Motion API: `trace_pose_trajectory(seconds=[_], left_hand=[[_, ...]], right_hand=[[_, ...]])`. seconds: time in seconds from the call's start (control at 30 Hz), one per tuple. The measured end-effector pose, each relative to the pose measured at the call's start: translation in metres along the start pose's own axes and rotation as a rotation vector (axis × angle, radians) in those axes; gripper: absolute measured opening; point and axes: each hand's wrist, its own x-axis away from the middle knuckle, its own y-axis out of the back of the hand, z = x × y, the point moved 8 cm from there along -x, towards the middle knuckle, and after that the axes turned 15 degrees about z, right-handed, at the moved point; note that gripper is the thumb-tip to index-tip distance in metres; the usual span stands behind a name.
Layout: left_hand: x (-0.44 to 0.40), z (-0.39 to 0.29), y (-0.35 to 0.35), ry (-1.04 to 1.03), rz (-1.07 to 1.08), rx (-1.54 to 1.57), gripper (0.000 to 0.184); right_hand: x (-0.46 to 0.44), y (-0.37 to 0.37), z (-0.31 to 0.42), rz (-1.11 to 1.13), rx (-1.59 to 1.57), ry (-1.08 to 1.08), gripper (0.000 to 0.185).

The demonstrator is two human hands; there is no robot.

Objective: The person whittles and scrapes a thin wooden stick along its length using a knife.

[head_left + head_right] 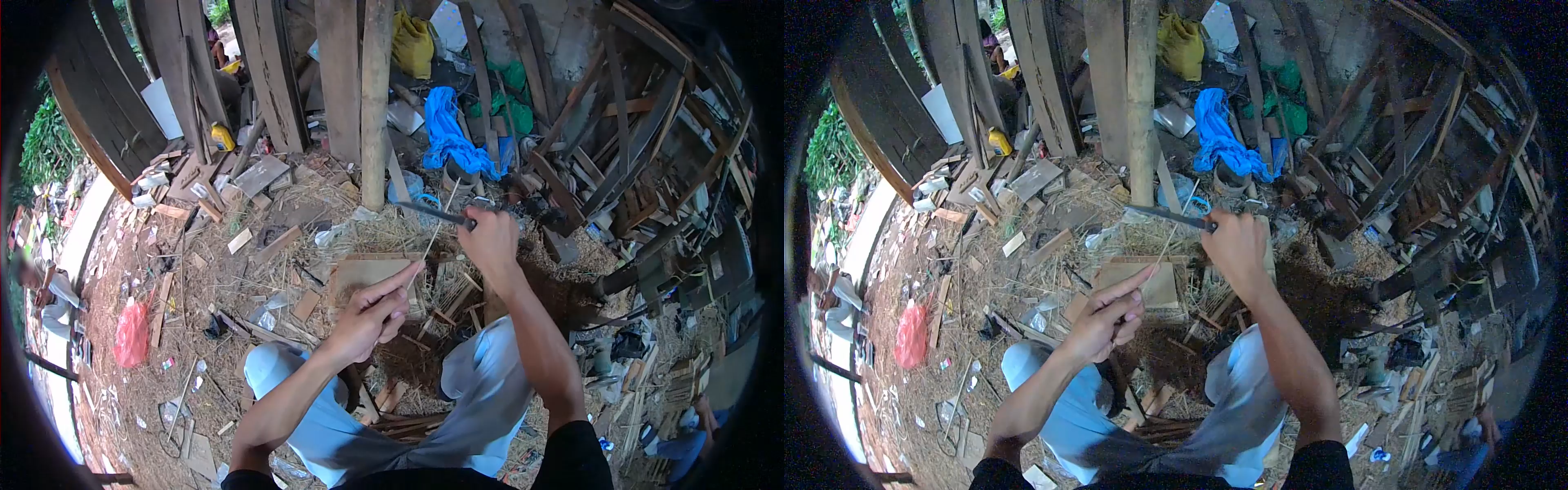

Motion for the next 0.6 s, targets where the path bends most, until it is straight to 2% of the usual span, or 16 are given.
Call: trace_pose_trajectory(seconds=[0.03,0.07,0.17,0.2,0.23,0.3,0.33,0.4,0.47,0.53,0.6], left_hand=[[-0.002,-0.001,0.000,-0.004,0.006,0.000,0.042],[-0.002,-0.003,0.004,-0.017,-0.009,0.014,0.043],[-0.004,-0.003,0.009,-0.038,-0.043,0.054,0.044],[-0.004,-0.003,0.010,-0.049,-0.057,0.080,0.045],[-0.003,-0.002,0.010,-0.050,-0.059,0.079,0.045],[-0.002,-0.001,0.010,-0.023,-0.088,0.011,0.045],[-0.004,0.000,0.010,-0.025,-0.083,0.009,0.045],[-0.004,0.003,0.012,0.000,-0.074,-0.123,0.043],[-0.004,0.003,0.009,0.014,-0.068,-0.100,0.042],[-0.006,0.006,0.006,0.027,-0.060,-0.081,0.041],[-0.007,0.003,0.005,-0.040,-0.067,-0.075,0.039]], right_hand=[[0.000,0.001,0.000,0.041,-0.005,0.003,0.015],[0.006,0.000,0.017,0.097,-0.018,0.184,0.015],[0.013,-0.018,0.028,0.095,-0.153,0.266,0.016],[0.008,-0.020,0.016,0.072,-0.344,0.163,0.018],[0.003,-0.018,0.012,0.073,-0.346,0.165,0.018],[-0.007,-0.015,-0.011,0.136,-0.819,-0.020,0.025],[-0.005,-0.016,-0.006,0.247,-1.308,0.051,0.027],[-0.002,-0.007,0.005,0.246,-1.265,0.077,0.026],[-0.001,-0.008,0.010,0.214,-1.113,0.140,0.022],[0.000,-0.014,0.012,0.254,-1.101,0.157,0.021],[0.003,-0.012,0.021,0.282,-1.036,0.205,0.022]])
